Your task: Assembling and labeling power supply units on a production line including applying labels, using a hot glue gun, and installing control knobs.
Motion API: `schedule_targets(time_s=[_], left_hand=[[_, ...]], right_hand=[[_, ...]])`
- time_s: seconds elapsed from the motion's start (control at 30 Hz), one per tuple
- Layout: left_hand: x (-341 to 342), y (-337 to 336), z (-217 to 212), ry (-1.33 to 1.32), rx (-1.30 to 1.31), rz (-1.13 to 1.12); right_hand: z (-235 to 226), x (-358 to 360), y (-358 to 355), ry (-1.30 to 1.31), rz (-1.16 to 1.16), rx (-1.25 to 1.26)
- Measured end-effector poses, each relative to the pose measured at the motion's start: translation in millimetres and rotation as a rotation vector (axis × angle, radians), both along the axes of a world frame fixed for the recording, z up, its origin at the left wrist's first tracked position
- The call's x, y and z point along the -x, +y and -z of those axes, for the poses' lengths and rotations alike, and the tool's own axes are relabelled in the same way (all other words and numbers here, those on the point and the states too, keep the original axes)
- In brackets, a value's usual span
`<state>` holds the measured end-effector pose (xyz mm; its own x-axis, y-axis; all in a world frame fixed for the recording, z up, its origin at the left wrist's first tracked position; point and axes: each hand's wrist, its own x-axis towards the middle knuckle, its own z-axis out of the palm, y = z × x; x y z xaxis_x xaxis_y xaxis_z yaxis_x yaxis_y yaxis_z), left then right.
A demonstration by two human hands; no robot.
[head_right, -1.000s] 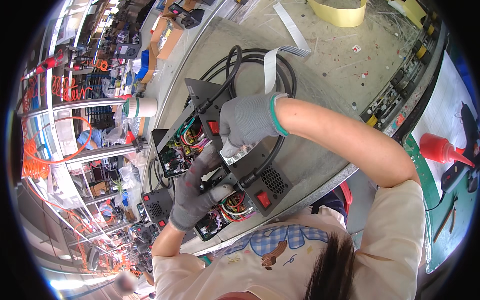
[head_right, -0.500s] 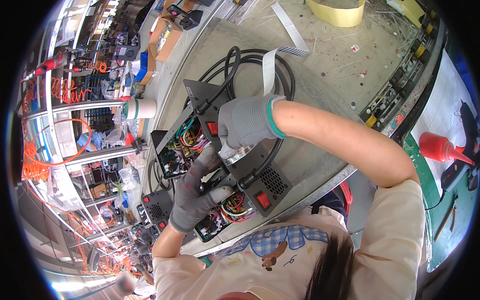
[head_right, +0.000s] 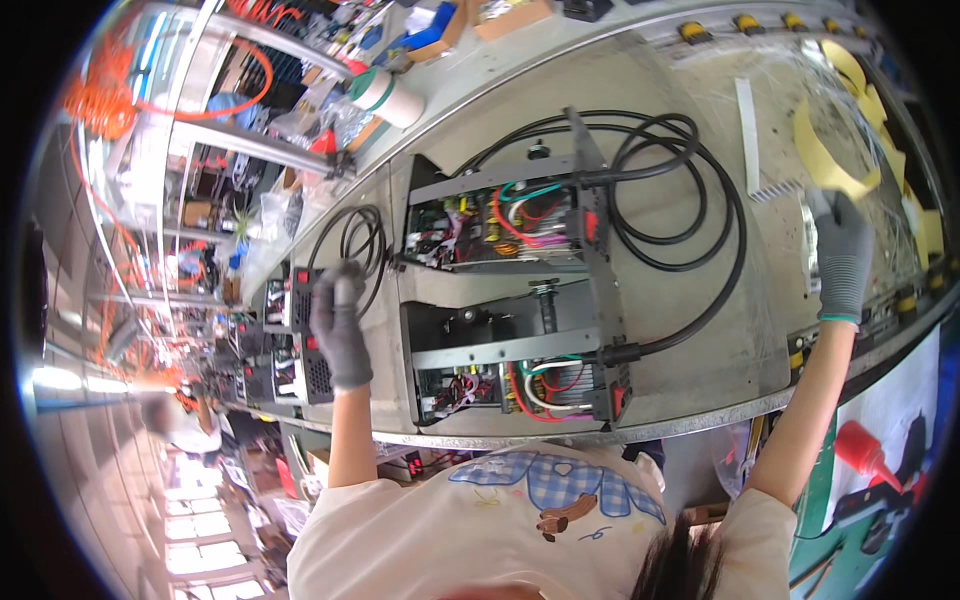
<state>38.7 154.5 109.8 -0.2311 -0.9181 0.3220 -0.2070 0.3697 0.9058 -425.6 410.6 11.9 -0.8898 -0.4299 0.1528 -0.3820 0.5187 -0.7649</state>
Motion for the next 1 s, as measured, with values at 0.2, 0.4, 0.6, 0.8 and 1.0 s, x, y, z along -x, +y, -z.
schedule_targets(time_s=[0.2, 0.4, 0.6, 0.8, 1.0], left_hand=[[-95.7, -39.0, 106.9, -1.235, 0.416, -0.168], [-137.7, -51.0, 140.0, -1.121, 0.513, -0.137], [-154.1, -61.3, 139.0, -1.105, 0.423, -0.146], [-186.0, -75.0, 135.0, -1.079, 0.423, -0.127], [-166.7, -83.7, 141.6, -1.037, 0.606, 0.035]], right_hand=[[87.3, 18.8, 15.9, 0.157, -0.134, -0.491], [14.8, -63.5, -18.6, 0.548, 0.133, -0.297], [59.6, -83.4, -18.8, 0.175, 0.097, -0.69], [89.8, -39.8, -6.1, 0.227, -0.084, -0.448], [131.1, 16.7, 20.5, 0.405, -0.127, -0.469]])
